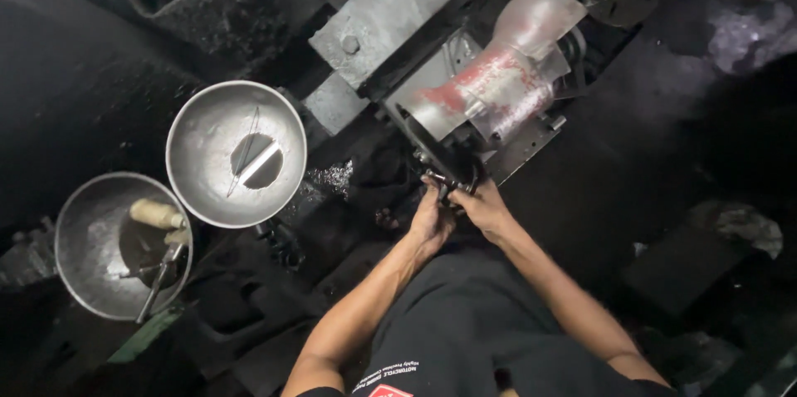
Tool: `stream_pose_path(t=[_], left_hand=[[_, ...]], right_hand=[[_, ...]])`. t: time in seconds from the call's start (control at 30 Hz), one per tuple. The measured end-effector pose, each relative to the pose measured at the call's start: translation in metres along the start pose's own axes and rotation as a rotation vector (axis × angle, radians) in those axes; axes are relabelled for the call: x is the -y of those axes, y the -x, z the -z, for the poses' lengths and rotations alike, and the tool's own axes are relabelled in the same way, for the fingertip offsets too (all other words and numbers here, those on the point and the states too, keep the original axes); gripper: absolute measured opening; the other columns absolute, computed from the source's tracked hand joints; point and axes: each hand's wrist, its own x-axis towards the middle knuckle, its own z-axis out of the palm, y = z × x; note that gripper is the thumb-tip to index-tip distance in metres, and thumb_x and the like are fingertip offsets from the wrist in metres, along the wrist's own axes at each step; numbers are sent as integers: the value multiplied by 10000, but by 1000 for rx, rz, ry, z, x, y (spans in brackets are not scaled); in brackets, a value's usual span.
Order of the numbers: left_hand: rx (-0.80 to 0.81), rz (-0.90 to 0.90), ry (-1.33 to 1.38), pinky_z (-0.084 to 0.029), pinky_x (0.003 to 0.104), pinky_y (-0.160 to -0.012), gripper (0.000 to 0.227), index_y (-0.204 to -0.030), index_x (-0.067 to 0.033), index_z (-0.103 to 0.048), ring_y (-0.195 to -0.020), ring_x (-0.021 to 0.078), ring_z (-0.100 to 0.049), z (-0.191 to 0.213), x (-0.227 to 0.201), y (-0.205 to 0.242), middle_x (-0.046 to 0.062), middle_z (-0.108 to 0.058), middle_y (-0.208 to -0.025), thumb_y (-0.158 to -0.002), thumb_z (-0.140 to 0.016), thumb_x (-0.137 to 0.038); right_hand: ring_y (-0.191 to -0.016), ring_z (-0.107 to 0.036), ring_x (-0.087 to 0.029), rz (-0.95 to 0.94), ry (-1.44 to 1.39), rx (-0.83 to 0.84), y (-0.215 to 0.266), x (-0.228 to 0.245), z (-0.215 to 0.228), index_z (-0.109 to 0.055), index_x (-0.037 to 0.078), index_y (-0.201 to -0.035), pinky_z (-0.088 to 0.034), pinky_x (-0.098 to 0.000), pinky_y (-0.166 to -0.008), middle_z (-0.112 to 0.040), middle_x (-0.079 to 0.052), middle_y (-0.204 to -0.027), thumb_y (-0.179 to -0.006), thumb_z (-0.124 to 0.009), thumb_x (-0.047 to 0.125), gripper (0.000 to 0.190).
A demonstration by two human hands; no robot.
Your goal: The person grinds a metal part against a bench grinder, repeatedly rotating it to smooth different surfaces. The person then washes the part in a metal bowl with a brush and water, then returns to the grinder to continue smoothing the part.
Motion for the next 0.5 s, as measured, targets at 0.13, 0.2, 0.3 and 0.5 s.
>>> stream_pose_path(t=[0.13,0.2,0.3,0.5], left_hand=[[50,44,-2,-485,457,-1014,407,-1197,-161,-637,-1083,198,-640,21,20,-8,15,-691,-1174,-1040,-509,-514],[115,73,36,-494,462,-989,414,-1191,-126,-643,-1061,223,-649,25,29,-9,53,-687,-1167,-1067,-518,-500],[186,153,92,-491,489,-996,364,-1232,-107,-621,-1059,248,-641,15,34,-4,83,-679,-1194,-1073,-605,-434],[457,265,-45,-448,463,-1153,625,-1433,-117,-511,-1292,228,-607,-45,7,33,65,-600,-1387,-893,-799,-246]], right_hand=[[-817,-688,-149,-57,34,-29,6,-18,15,-619,-6,-1156,-567,-325,-699,-687,-66,-915,-841,-676,7,321],[-819,-678,-166,-46,97,-60,15,-23,22,-601,-15,-1177,-567,-335,-687,-675,-87,-928,-827,-690,-3,362],[-999,-631,-203,106,103,-107,33,-20,32,-472,20,-1362,-571,-360,-826,-620,-147,-1121,-814,-699,2,594],[-1486,-403,-338,896,692,-230,92,1,52,-364,104,-1529,-367,-440,-1231,-416,-257,-1528,-875,-770,99,770]])
